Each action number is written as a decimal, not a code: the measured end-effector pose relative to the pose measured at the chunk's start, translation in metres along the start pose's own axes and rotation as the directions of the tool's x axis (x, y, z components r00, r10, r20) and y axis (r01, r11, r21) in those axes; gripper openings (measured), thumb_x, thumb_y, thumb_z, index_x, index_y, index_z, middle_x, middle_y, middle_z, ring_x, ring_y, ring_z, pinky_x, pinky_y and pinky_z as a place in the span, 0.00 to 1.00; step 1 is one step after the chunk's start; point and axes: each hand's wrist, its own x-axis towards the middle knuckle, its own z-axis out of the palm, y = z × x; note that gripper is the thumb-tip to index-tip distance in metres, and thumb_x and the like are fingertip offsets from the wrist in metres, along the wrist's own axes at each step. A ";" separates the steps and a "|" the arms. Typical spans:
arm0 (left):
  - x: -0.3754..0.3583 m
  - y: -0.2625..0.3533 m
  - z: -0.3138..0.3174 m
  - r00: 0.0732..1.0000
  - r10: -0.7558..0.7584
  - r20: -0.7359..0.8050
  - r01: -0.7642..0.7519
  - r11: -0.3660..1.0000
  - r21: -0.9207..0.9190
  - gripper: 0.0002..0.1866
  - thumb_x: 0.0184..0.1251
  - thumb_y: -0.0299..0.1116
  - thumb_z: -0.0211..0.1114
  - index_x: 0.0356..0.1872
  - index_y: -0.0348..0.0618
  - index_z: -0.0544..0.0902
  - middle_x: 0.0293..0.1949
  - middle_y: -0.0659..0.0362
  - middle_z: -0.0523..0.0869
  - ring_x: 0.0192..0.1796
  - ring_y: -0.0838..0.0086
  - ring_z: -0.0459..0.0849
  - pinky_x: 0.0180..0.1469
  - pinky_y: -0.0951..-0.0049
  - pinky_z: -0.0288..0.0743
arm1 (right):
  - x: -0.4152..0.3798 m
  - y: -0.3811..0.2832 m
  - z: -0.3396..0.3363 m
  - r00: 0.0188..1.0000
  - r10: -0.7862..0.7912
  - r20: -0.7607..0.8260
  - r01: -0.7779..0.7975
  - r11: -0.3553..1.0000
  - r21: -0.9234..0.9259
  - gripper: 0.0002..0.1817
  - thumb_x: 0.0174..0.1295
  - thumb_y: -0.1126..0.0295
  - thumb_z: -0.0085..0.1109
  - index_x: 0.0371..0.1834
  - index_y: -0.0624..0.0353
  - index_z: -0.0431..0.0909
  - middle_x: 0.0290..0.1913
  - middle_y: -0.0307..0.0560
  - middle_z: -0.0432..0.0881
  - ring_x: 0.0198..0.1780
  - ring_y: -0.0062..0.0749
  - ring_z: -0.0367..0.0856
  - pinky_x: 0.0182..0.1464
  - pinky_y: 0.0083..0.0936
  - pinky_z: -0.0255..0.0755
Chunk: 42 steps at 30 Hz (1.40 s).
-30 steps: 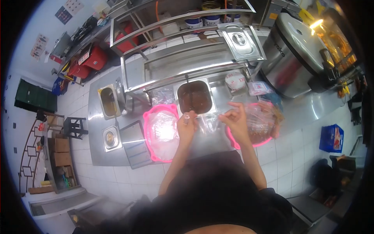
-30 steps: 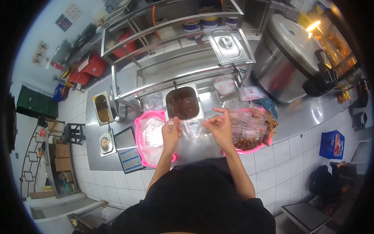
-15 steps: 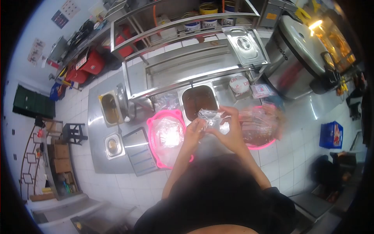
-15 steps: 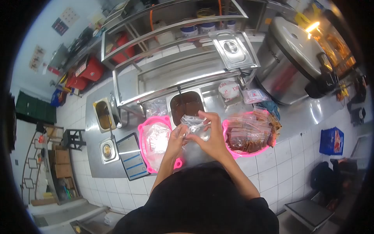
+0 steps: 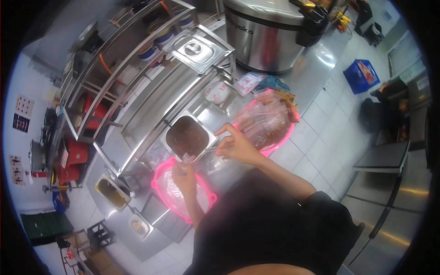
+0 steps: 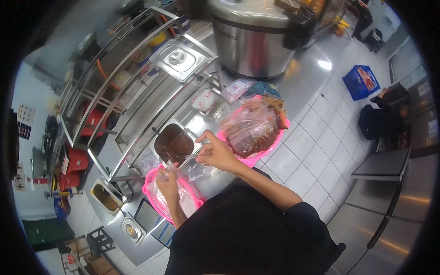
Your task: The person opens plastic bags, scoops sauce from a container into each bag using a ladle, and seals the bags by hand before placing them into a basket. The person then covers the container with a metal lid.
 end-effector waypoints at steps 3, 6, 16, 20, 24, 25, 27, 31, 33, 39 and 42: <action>0.000 0.006 -0.016 0.995 -0.088 -0.044 0.088 0.996 0.004 0.21 0.66 0.23 0.54 0.60 0.39 0.66 0.33 0.58 0.82 0.28 0.79 0.76 0.35 0.77 0.73 | -0.004 0.001 0.000 0.992 -0.084 -0.093 0.064 0.977 -0.201 0.22 0.55 0.77 0.68 0.50 0.56 0.67 0.29 0.41 0.85 0.33 0.20 0.82 0.35 0.22 0.74; -0.010 0.028 -0.012 0.992 -0.110 -0.056 0.115 0.988 0.103 0.23 0.66 0.27 0.57 0.63 0.40 0.66 0.28 0.65 0.75 0.26 0.83 0.70 0.28 0.80 0.67 | -0.006 0.004 0.012 0.979 -0.147 -0.144 0.096 0.944 -0.315 0.21 0.56 0.75 0.68 0.50 0.57 0.67 0.31 0.41 0.87 0.33 0.20 0.81 0.37 0.24 0.73; -0.019 0.041 -0.002 0.985 -0.113 0.128 0.062 0.935 0.350 0.10 0.64 0.33 0.69 0.37 0.37 0.82 0.29 0.64 0.80 0.32 0.82 0.75 0.34 0.80 0.67 | -0.013 0.005 0.028 0.983 -0.184 0.028 0.178 0.975 0.134 0.25 0.56 0.80 0.66 0.54 0.58 0.66 0.34 0.43 0.83 0.38 0.22 0.82 0.40 0.19 0.74; -0.020 0.064 0.015 0.995 0.096 0.005 -0.090 0.914 0.395 0.12 0.62 0.34 0.72 0.41 0.41 0.80 0.37 0.65 0.76 0.28 0.86 0.67 0.28 0.83 0.60 | -0.013 0.007 0.018 0.988 -0.152 0.034 0.154 0.986 -0.069 0.25 0.55 0.81 0.66 0.55 0.56 0.66 0.32 0.44 0.84 0.36 0.23 0.84 0.42 0.21 0.76; -0.030 0.070 0.029 0.979 0.143 -0.146 -0.054 0.869 0.491 0.19 0.62 0.33 0.71 0.50 0.43 0.74 0.45 0.64 0.75 0.30 0.84 0.68 0.30 0.82 0.64 | -0.011 0.012 0.018 0.994 -0.112 0.021 0.112 0.994 -0.003 0.25 0.55 0.80 0.66 0.55 0.55 0.67 0.32 0.44 0.85 0.35 0.24 0.84 0.42 0.23 0.76; -0.031 0.056 0.028 0.978 0.123 -0.167 -0.069 0.952 0.298 0.22 0.60 0.28 0.70 0.54 0.44 0.71 0.45 0.62 0.74 0.32 0.81 0.72 0.33 0.81 0.67 | -0.011 0.015 0.021 0.984 -0.173 -0.046 0.174 0.985 0.022 0.26 0.55 0.80 0.66 0.56 0.55 0.67 0.31 0.43 0.84 0.34 0.24 0.83 0.41 0.22 0.76; -0.033 0.022 0.024 0.981 0.105 -0.164 -0.092 0.992 0.087 0.25 0.68 0.37 0.66 0.60 0.47 0.65 0.39 0.63 0.74 0.29 0.82 0.69 0.31 0.82 0.66 | -0.014 0.015 0.030 0.972 -0.226 -0.069 0.229 0.972 0.051 0.26 0.55 0.80 0.65 0.56 0.55 0.67 0.30 0.42 0.83 0.34 0.24 0.82 0.40 0.22 0.75; -0.045 0.004 0.030 1.000 -0.018 -0.015 0.016 0.993 -0.120 0.26 0.72 0.53 0.58 0.58 0.44 0.69 0.29 0.67 0.71 0.28 0.83 0.69 0.32 0.82 0.64 | -0.030 0.010 0.044 0.940 -0.323 0.112 0.340 0.920 -0.195 0.27 0.54 0.80 0.65 0.58 0.55 0.68 0.27 0.40 0.78 0.32 0.23 0.79 0.38 0.21 0.72; -0.053 -0.003 0.031 0.993 -0.111 -0.024 0.106 0.979 -0.173 0.25 0.71 0.52 0.59 0.57 0.44 0.70 0.34 0.63 0.75 0.31 0.82 0.73 0.34 0.81 0.68 | -0.035 0.015 0.051 0.945 -0.254 0.205 0.293 0.936 -0.196 0.29 0.52 0.80 0.65 0.58 0.56 0.67 0.26 0.38 0.76 0.31 0.23 0.77 0.38 0.21 0.71; -0.075 0.013 0.033 0.987 -0.132 -0.092 0.107 0.966 -0.237 0.17 0.67 0.38 0.67 0.50 0.42 0.73 0.34 0.61 0.79 0.29 0.84 0.75 0.29 0.83 0.67 | -0.033 0.030 0.049 0.935 -0.109 0.338 0.126 0.992 -0.031 0.29 0.56 0.80 0.65 0.60 0.55 0.63 0.28 0.36 0.75 0.33 0.17 0.75 0.39 0.18 0.69; -0.086 0.011 0.023 0.975 -0.168 -0.148 0.126 0.958 -0.257 0.19 0.60 0.29 0.72 0.49 0.42 0.73 0.30 0.63 0.79 0.23 0.87 0.72 0.18 0.85 0.59 | -0.032 0.039 0.050 0.921 -0.025 0.388 -0.004 0.997 0.074 0.28 0.61 0.80 0.63 0.61 0.54 0.60 0.31 0.36 0.75 0.36 0.15 0.74 0.42 0.17 0.69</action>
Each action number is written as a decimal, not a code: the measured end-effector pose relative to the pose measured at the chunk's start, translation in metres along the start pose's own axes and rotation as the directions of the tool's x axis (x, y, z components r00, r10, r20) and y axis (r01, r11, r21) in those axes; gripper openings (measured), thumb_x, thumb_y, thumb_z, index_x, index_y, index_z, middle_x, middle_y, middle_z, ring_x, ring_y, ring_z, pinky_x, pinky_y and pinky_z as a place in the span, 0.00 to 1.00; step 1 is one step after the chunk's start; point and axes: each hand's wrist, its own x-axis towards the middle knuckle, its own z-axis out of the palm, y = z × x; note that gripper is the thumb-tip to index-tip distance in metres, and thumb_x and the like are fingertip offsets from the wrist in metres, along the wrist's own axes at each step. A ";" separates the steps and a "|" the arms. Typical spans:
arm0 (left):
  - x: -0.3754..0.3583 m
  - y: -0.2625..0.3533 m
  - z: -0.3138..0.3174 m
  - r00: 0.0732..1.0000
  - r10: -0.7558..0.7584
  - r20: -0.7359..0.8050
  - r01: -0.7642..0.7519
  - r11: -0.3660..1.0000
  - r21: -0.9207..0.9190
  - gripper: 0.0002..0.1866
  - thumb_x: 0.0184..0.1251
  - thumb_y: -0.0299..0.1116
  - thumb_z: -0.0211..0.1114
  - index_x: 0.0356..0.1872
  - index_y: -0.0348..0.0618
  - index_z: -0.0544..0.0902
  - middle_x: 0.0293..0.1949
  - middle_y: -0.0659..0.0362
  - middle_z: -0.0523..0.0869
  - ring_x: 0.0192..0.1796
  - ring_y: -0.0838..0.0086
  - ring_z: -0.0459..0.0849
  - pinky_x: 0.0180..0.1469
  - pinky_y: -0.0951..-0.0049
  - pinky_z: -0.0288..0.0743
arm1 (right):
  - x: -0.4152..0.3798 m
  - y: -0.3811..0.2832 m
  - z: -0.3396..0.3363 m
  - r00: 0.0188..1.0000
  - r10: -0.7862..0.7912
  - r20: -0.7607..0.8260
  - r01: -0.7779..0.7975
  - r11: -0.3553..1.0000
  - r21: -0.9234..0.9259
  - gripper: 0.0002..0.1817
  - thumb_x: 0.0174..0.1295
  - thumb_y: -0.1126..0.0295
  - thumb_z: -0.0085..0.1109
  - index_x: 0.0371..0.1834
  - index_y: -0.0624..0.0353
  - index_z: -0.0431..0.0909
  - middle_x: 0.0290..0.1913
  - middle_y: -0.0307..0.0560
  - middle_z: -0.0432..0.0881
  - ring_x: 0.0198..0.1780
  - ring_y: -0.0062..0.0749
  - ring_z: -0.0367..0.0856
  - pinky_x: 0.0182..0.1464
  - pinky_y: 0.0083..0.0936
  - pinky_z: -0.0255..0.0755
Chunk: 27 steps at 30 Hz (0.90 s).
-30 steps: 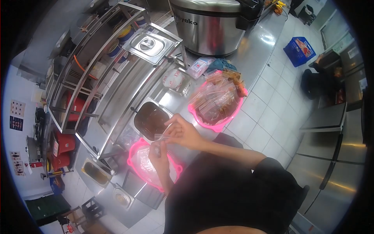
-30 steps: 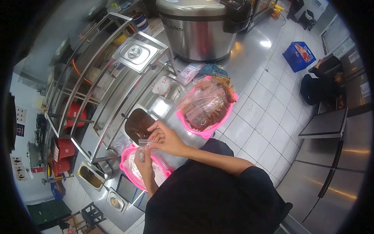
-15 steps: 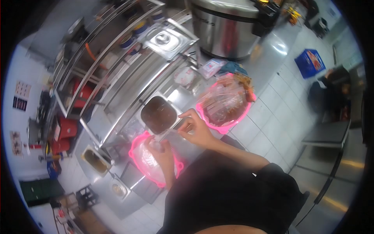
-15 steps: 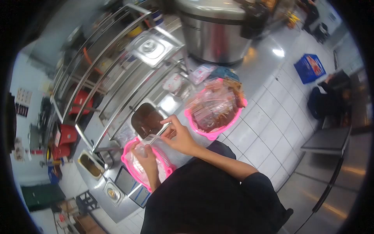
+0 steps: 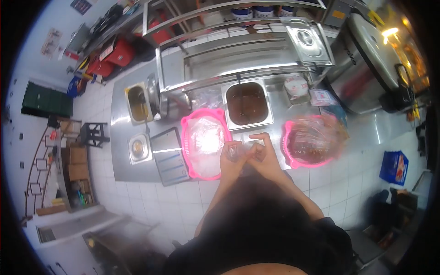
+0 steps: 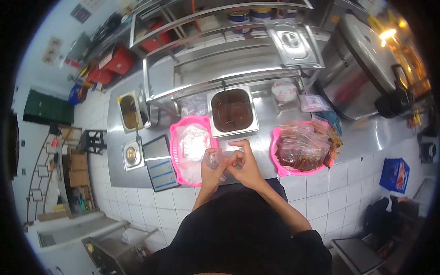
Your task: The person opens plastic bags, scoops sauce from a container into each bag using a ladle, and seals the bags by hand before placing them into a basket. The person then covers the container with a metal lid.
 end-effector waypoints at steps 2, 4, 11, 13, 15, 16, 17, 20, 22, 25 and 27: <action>-0.007 -0.003 -0.007 0.998 -0.063 -0.019 0.063 0.998 -0.019 0.18 0.64 0.37 0.71 0.48 0.41 0.74 0.32 0.63 0.80 0.32 0.83 0.77 0.33 0.83 0.70 | 0.001 -0.001 0.003 0.998 0.058 -0.027 -0.055 0.995 0.088 0.29 0.60 0.83 0.62 0.61 0.55 0.60 0.31 0.37 0.75 0.36 0.15 0.74 0.42 0.18 0.69; -0.011 -0.005 -0.012 0.994 -0.101 -0.045 0.100 0.995 -0.025 0.16 0.64 0.36 0.71 0.46 0.42 0.75 0.32 0.63 0.80 0.31 0.83 0.77 0.32 0.83 0.69 | 0.001 -0.001 0.002 0.996 0.085 -0.004 -0.085 0.995 0.058 0.29 0.59 0.84 0.62 0.61 0.55 0.59 0.32 0.38 0.75 0.37 0.16 0.75 0.43 0.18 0.69; -0.020 -0.006 -0.021 0.962 -0.225 -0.154 0.212 0.972 -0.096 0.07 0.70 0.31 0.63 0.43 0.43 0.76 0.33 0.63 0.79 0.32 0.84 0.75 0.32 0.82 0.69 | 0.000 -0.005 0.003 0.989 0.047 0.143 -0.038 0.997 -0.061 0.30 0.57 0.81 0.66 0.60 0.56 0.62 0.33 0.39 0.75 0.36 0.18 0.75 0.42 0.19 0.70; -0.017 -0.026 -0.047 0.912 0.054 -0.406 0.024 0.983 0.183 0.06 0.72 0.32 0.59 0.44 0.42 0.76 0.34 0.62 0.79 0.32 0.83 0.74 0.33 0.81 0.69 | 0.003 -0.003 0.009 0.991 0.029 0.131 -0.006 0.985 -0.174 0.28 0.58 0.79 0.66 0.60 0.56 0.63 0.33 0.39 0.75 0.36 0.19 0.75 0.41 0.19 0.70; -0.008 -0.031 -0.091 0.867 0.237 -0.439 -0.189 0.970 0.151 0.07 0.73 0.33 0.58 0.44 0.42 0.76 0.36 0.60 0.80 0.34 0.81 0.76 0.35 0.80 0.71 | 0.008 0.001 0.016 0.993 0.008 0.119 0.027 0.958 -0.286 0.26 0.59 0.78 0.66 0.59 0.56 0.65 0.34 0.39 0.75 0.36 0.20 0.75 0.41 0.19 0.70; -0.005 -0.021 -0.112 0.845 0.195 -0.498 -0.076 0.966 0.248 0.09 0.71 0.33 0.59 0.47 0.43 0.75 0.35 0.58 0.80 0.34 0.77 0.78 0.37 0.76 0.73 | 0.012 0.004 0.020 0.990 0.004 0.140 0.046 0.934 -0.355 0.25 0.60 0.77 0.64 0.58 0.56 0.65 0.34 0.40 0.76 0.36 0.22 0.75 0.40 0.21 0.70; 0.000 -0.011 -0.127 0.815 0.159 -0.557 0.045 0.941 0.334 0.12 0.70 0.33 0.60 0.51 0.43 0.74 0.34 0.56 0.81 0.35 0.72 0.81 0.40 0.72 0.76 | 0.017 0.008 0.024 0.987 0.002 0.160 0.066 0.904 -0.421 0.23 0.61 0.76 0.63 0.58 0.57 0.66 0.35 0.42 0.76 0.36 0.24 0.75 0.40 0.22 0.71; 0.019 0.038 -0.124 0.941 0.070 -0.331 0.133 0.824 0.551 0.23 0.64 0.37 0.68 0.58 0.48 0.72 0.40 0.50 0.80 0.41 0.64 0.82 0.45 0.65 0.76 | 0.029 0.021 0.036 0.970 0.128 0.205 -0.019 0.885 -0.466 0.21 0.63 0.78 0.58 0.58 0.57 0.66 0.36 0.46 0.76 0.36 0.29 0.76 0.39 0.27 0.72; 0.044 0.013 -0.130 0.952 0.287 0.103 -0.237 0.483 0.843 0.37 0.47 0.42 0.79 0.62 0.55 0.72 0.47 0.48 0.77 0.51 0.57 0.78 0.49 0.60 0.75 | 0.040 0.023 0.048 0.977 0.079 0.196 0.028 0.871 -0.491 0.19 0.63 0.79 0.56 0.57 0.58 0.67 0.37 0.49 0.77 0.38 0.34 0.77 0.41 0.30 0.73; 0.064 -0.003 -0.128 0.968 0.043 0.246 -0.247 0.307 0.919 0.49 0.30 0.44 0.84 0.63 0.56 0.72 0.51 0.52 0.73 0.56 0.56 0.73 0.52 0.58 0.74 | 0.063 0.023 0.060 0.977 -0.065 0.203 0.165 0.830 -0.533 0.17 0.64 0.80 0.51 0.56 0.60 0.67 0.41 0.55 0.78 0.42 0.45 0.80 0.44 0.35 0.74; 0.078 -0.017 -0.138 0.948 0.045 0.315 -0.314 0.300 0.901 0.51 0.28 0.43 0.84 0.64 0.56 0.72 0.50 0.53 0.73 0.54 0.56 0.73 0.52 0.58 0.75 | 0.091 0.014 0.068 0.961 -0.135 0.240 0.254 0.768 -0.588 0.18 0.63 0.83 0.46 0.57 0.60 0.66 0.49 0.61 0.79 0.53 0.55 0.79 0.51 0.41 0.74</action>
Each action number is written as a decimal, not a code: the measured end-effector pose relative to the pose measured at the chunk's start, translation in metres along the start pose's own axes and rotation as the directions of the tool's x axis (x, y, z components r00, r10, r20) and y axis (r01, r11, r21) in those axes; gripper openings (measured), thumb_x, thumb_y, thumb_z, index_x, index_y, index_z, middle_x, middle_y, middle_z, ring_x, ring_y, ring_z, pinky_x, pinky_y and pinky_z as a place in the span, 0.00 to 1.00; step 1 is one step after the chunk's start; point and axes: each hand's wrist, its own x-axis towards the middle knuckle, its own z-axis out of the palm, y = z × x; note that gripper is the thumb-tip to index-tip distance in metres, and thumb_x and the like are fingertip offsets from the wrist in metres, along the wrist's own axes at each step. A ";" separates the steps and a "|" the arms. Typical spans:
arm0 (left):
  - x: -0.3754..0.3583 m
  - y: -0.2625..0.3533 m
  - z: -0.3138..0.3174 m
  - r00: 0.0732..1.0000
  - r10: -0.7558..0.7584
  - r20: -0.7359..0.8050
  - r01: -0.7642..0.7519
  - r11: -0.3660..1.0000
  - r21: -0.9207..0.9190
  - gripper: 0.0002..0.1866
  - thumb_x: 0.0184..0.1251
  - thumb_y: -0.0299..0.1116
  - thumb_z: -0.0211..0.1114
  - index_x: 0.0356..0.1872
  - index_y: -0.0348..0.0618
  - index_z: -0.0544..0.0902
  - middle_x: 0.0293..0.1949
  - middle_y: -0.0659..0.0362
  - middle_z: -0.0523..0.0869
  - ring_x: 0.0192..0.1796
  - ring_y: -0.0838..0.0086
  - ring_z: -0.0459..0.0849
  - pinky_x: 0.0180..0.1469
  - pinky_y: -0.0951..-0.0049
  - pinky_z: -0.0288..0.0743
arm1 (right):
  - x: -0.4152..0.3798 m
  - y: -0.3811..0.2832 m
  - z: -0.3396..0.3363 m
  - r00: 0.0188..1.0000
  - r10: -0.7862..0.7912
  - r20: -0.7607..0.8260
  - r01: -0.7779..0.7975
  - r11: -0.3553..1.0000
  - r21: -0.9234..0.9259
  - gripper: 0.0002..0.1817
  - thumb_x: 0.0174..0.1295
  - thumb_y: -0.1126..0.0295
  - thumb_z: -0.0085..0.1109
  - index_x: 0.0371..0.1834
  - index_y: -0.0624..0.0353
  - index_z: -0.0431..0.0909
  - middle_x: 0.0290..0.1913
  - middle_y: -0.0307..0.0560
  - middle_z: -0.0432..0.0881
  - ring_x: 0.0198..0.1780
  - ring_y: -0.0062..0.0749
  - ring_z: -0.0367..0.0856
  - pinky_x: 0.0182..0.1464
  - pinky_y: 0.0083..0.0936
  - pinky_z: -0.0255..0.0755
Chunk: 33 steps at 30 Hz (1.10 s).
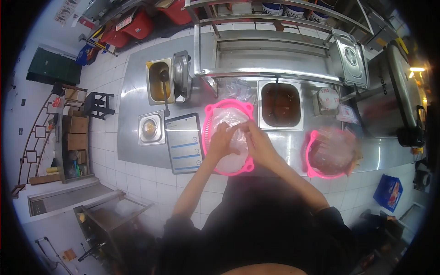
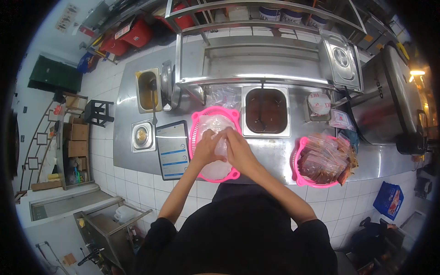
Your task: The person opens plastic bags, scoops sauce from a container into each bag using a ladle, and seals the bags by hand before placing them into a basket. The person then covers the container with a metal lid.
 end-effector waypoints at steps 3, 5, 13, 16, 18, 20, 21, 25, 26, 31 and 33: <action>0.008 -0.021 0.007 0.991 0.130 -0.017 -0.130 0.992 0.008 0.51 0.28 0.44 0.84 0.64 0.56 0.71 0.48 0.54 0.73 0.52 0.56 0.73 0.51 0.57 0.75 | 0.052 0.013 0.014 0.998 -0.002 -0.062 -0.008 0.987 -0.159 0.24 0.58 0.86 0.47 0.59 0.59 0.65 0.57 0.62 0.73 0.62 0.57 0.71 0.58 0.45 0.70; 0.011 -0.030 0.009 0.978 0.210 0.010 -0.211 0.975 0.070 0.50 0.31 0.50 0.83 0.64 0.52 0.71 0.51 0.52 0.73 0.54 0.54 0.74 0.49 0.58 0.77 | 0.093 0.037 0.033 0.989 0.035 -0.141 -0.074 0.956 -0.284 0.27 0.55 0.86 0.49 0.60 0.58 0.64 0.60 0.65 0.69 0.63 0.62 0.68 0.59 0.45 0.69; 0.008 -0.018 0.001 0.991 0.130 0.037 -0.133 0.982 0.137 0.51 0.30 0.53 0.82 0.63 0.52 0.72 0.53 0.56 0.72 0.58 0.60 0.70 0.57 0.50 0.65 | 0.135 0.103 0.072 0.839 0.006 -0.544 -0.430 0.620 -0.657 0.32 0.54 0.80 0.55 0.66 0.51 0.64 0.60 0.58 0.69 0.65 0.61 0.66 0.65 0.47 0.63; 0.008 -0.014 -0.007 0.996 0.081 0.034 -0.085 0.989 0.121 0.56 0.25 0.56 0.82 0.66 0.52 0.69 0.55 0.56 0.72 0.59 0.60 0.68 0.59 0.46 0.59 | 0.136 0.099 0.062 0.840 -0.088 -0.535 -0.305 0.739 -0.600 0.30 0.54 0.78 0.55 0.64 0.53 0.68 0.50 0.51 0.75 0.57 0.54 0.71 0.69 0.48 0.57; 0.010 -0.013 -0.009 0.998 0.059 0.023 -0.061 0.994 0.096 0.61 0.22 0.59 0.82 0.68 0.52 0.66 0.56 0.57 0.71 0.59 0.60 0.68 0.59 0.44 0.57 | 0.132 0.084 0.053 0.879 -0.187 -0.439 -0.180 0.721 -0.669 0.26 0.54 0.76 0.55 0.60 0.56 0.72 0.40 0.49 0.75 0.50 0.48 0.72 0.69 0.48 0.57; 0.010 -0.015 -0.013 0.996 0.052 0.068 -0.054 0.998 0.033 0.69 0.14 0.62 0.81 0.71 0.50 0.62 0.59 0.56 0.71 0.62 0.58 0.65 0.61 0.42 0.55 | 0.125 0.067 0.047 0.892 -0.272 -0.361 -0.105 0.653 -0.750 0.25 0.53 0.76 0.55 0.58 0.57 0.73 0.39 0.49 0.75 0.50 0.47 0.71 0.68 0.48 0.58; 0.007 -0.015 -0.015 0.997 0.053 0.064 -0.055 0.998 0.035 0.69 0.14 0.62 0.81 0.71 0.50 0.62 0.59 0.56 0.71 0.62 0.58 0.65 0.61 0.42 0.55 | 0.120 0.056 0.044 0.895 -0.349 -0.277 -0.028 0.576 -0.817 0.24 0.52 0.75 0.56 0.56 0.58 0.74 0.39 0.50 0.76 0.51 0.45 0.70 0.67 0.48 0.58; -0.003 0.001 -0.040 0.992 0.025 -0.122 -0.030 0.999 -0.033 0.68 0.18 0.61 0.82 0.71 0.45 0.61 0.66 0.56 0.67 0.69 0.60 0.61 0.64 0.42 0.53 | 0.084 -0.030 0.016 0.838 -0.435 -0.330 0.035 0.645 -0.763 0.25 0.49 0.81 0.58 0.54 0.58 0.74 0.34 0.47 0.76 0.44 0.40 0.75 0.54 0.37 0.70; -0.007 0.006 -0.043 0.980 -0.030 -0.199 0.009 0.995 -0.102 0.63 0.27 0.57 0.83 0.70 0.43 0.61 0.67 0.56 0.67 0.69 0.62 0.63 0.65 0.45 0.55 | 0.074 -0.046 0.007 0.920 -0.133 -0.368 -0.028 0.915 -0.402 0.29 0.48 0.82 0.59 0.58 0.57 0.69 0.31 0.45 0.76 0.39 0.35 0.77 0.50 0.32 0.73; -0.022 0.025 -0.021 0.925 -0.377 0.034 0.092 0.138 -0.986 0.27 0.64 0.33 0.69 0.61 0.34 0.72 0.52 0.55 0.81 0.50 0.74 0.81 0.54 0.74 0.73 | 0.050 -0.030 -0.012 0.974 0.208 0.086 -0.225 0.891 0.395 0.40 0.54 0.80 0.66 0.67 0.54 0.52 0.32 0.43 0.80 0.34 0.24 0.80 0.39 0.23 0.75; -0.030 0.039 -0.015 0.846 -0.529 0.065 0.048 -0.047 -0.998 0.24 0.65 0.36 0.69 0.58 0.35 0.75 0.48 0.57 0.83 0.47 0.73 0.82 0.51 0.74 0.75 | 0.043 -0.027 -0.011 0.969 0.207 0.138 -0.247 0.866 0.434 0.41 0.55 0.79 0.68 0.68 0.53 0.51 0.39 0.49 0.81 0.38 0.27 0.81 0.43 0.25 0.76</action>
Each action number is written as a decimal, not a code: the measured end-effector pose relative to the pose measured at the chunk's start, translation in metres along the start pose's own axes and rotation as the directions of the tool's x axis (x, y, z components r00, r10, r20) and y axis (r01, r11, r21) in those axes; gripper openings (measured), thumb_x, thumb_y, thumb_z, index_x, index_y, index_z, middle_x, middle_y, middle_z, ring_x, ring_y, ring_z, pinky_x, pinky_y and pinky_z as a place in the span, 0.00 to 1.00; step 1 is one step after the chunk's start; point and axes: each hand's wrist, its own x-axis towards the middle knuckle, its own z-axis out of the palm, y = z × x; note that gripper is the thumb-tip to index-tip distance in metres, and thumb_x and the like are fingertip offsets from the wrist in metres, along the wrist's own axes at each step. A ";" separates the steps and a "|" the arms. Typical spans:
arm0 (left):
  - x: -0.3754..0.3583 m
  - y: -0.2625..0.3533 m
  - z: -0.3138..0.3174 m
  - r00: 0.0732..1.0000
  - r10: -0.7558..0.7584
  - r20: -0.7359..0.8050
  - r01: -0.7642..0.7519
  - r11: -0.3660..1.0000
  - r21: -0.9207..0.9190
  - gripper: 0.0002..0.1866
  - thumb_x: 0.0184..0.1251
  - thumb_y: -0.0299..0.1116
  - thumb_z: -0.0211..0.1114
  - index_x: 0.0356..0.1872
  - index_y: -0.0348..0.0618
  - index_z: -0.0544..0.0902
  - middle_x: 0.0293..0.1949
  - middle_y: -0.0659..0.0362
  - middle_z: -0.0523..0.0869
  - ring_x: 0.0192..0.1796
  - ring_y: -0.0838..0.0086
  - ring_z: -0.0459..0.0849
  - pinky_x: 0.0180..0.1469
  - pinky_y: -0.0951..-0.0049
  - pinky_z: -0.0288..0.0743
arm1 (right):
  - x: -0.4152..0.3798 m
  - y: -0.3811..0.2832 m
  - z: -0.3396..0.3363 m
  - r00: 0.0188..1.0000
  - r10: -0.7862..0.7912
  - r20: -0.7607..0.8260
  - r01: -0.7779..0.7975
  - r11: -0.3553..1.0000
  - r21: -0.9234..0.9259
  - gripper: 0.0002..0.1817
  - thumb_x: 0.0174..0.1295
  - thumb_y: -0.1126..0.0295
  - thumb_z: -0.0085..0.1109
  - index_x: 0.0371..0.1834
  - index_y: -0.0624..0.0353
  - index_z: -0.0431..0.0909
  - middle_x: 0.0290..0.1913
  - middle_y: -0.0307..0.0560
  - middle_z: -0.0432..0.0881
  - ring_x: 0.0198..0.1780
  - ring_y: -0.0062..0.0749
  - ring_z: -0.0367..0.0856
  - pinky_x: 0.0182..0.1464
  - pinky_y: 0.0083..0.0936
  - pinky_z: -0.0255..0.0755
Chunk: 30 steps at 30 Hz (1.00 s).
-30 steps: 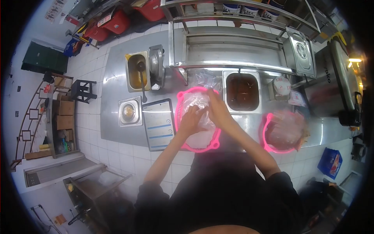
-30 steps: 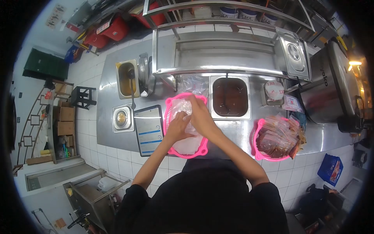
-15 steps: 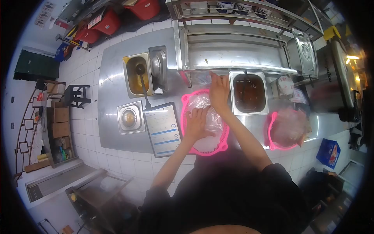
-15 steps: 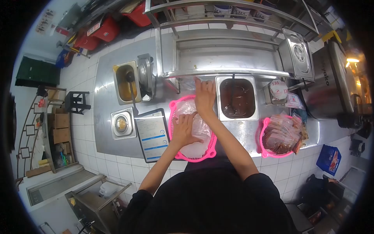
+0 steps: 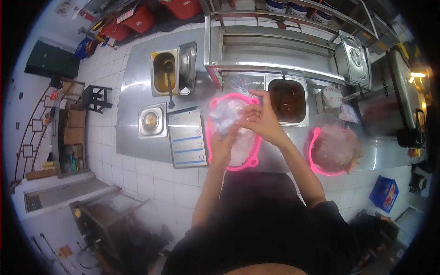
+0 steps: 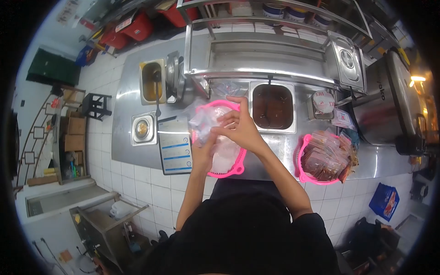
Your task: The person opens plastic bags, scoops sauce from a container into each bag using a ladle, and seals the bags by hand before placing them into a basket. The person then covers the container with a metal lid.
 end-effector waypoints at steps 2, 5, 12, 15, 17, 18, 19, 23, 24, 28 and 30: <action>-0.010 -0.007 0.003 0.988 0.034 -0.152 -0.051 0.992 -0.111 0.26 0.66 0.38 0.69 0.60 0.36 0.73 0.51 0.57 0.82 0.50 0.72 0.81 0.54 0.72 0.74 | -0.012 0.009 0.009 0.996 -0.049 -0.071 0.056 0.993 0.103 0.42 0.54 0.80 0.69 0.68 0.53 0.51 0.47 0.53 0.79 0.45 0.30 0.81 0.49 0.27 0.77; -0.027 -0.002 0.014 0.934 0.017 -0.357 -0.117 0.959 -0.258 0.32 0.67 0.44 0.68 0.65 0.37 0.69 0.55 0.55 0.79 0.55 0.70 0.78 0.60 0.69 0.70 | -0.039 0.020 0.030 1.000 0.024 -0.001 -0.023 0.962 0.273 0.43 0.53 0.80 0.70 0.67 0.54 0.51 0.52 0.56 0.76 0.48 0.32 0.80 0.50 0.29 0.77; -0.040 -0.017 0.000 0.895 -0.017 -0.445 -0.125 0.949 -0.288 0.34 0.66 0.52 0.66 0.63 0.39 0.68 0.54 0.57 0.77 0.58 0.73 0.75 0.60 0.68 0.69 | -0.070 0.030 0.078 0.866 -0.475 -0.157 0.420 0.861 -0.287 0.31 0.51 0.81 0.67 0.61 0.56 0.69 0.37 0.42 0.83 0.44 0.32 0.78 0.43 0.29 0.74; -0.044 -0.009 0.002 0.907 0.005 -0.421 -0.151 0.937 -0.315 0.29 0.66 0.52 0.66 0.56 0.39 0.74 0.49 0.60 0.79 0.52 0.76 0.77 0.54 0.70 0.72 | -0.060 0.033 0.088 0.818 -0.560 -0.133 0.409 0.729 -0.549 0.30 0.52 0.81 0.63 0.61 0.57 0.70 0.40 0.43 0.84 0.44 0.36 0.78 0.43 0.30 0.74; -0.046 0.002 0.000 0.919 -0.001 -0.393 -0.161 0.911 -0.381 0.26 0.66 0.52 0.66 0.51 0.40 0.77 0.46 0.61 0.79 0.49 0.78 0.78 0.50 0.71 0.73 | -0.055 0.034 0.093 0.862 -0.474 -0.180 0.378 0.837 -0.396 0.28 0.53 0.80 0.62 0.61 0.57 0.70 0.43 0.45 0.84 0.45 0.41 0.79 0.45 0.32 0.75; -0.049 0.010 -0.002 0.919 -0.013 -0.394 -0.128 0.935 -0.330 0.25 0.67 0.52 0.65 0.49 0.39 0.78 0.44 0.62 0.80 0.48 0.79 0.78 0.49 0.71 0.73 | -0.051 0.035 0.095 0.859 -0.476 -0.189 0.376 0.837 -0.399 0.28 0.53 0.80 0.62 0.61 0.57 0.70 0.43 0.45 0.84 0.45 0.41 0.79 0.45 0.32 0.75; -0.050 0.017 -0.007 0.919 -0.024 -0.394 -0.094 0.956 -0.277 0.24 0.68 0.52 0.64 0.47 0.39 0.79 0.43 0.62 0.80 0.46 0.79 0.79 0.48 0.71 0.73 | -0.046 0.037 0.096 0.835 -0.531 -0.143 0.423 0.787 -0.449 0.29 0.53 0.80 0.62 0.62 0.57 0.68 0.45 0.46 0.84 0.47 0.43 0.80 0.46 0.34 0.76; -0.052 0.027 -0.031 0.952 -0.040 -0.304 0.000 0.991 -0.131 0.24 0.69 0.53 0.63 0.45 0.38 0.82 0.41 0.61 0.82 0.44 0.78 0.80 0.45 0.71 0.74 | -0.031 0.027 0.110 0.990 -0.017 -0.138 -0.002 0.990 -0.141 0.35 0.50 0.78 0.68 0.64 0.55 0.67 0.62 0.50 0.75 0.54 0.39 0.81 0.54 0.32 0.77; -0.054 0.031 -0.040 0.965 -0.054 -0.258 0.043 0.998 -0.048 0.25 0.69 0.53 0.62 0.46 0.37 0.82 0.40 0.59 0.84 0.42 0.78 0.81 0.42 0.71 0.74 | -0.026 0.027 0.112 0.987 -0.018 -0.157 -0.005 0.989 -0.145 0.35 0.50 0.78 0.68 0.64 0.55 0.67 0.62 0.50 0.75 0.54 0.39 0.81 0.54 0.32 0.77; -0.064 0.069 -0.131 0.932 -0.363 0.002 0.253 0.654 0.713 0.28 0.63 0.53 0.67 0.48 0.34 0.81 0.40 0.54 0.86 0.47 0.71 0.84 0.47 0.73 0.76 | -0.026 0.027 0.116 0.980 -0.151 -0.129 0.082 0.898 -0.432 0.40 0.46 0.74 0.70 0.67 0.52 0.66 0.68 0.48 0.67 0.63 0.44 0.72 0.56 0.34 0.76; -0.076 0.112 -0.125 0.902 -0.430 -0.042 0.243 0.426 0.871 0.31 0.57 0.53 0.73 0.51 0.34 0.80 0.42 0.54 0.86 0.50 0.68 0.83 0.49 0.73 0.75 | -0.033 0.026 0.121 0.976 -0.167 -0.141 0.070 0.848 -0.526 0.40 0.45 0.74 0.70 0.67 0.52 0.66 0.69 0.47 0.65 0.66 0.46 0.67 0.57 0.35 0.75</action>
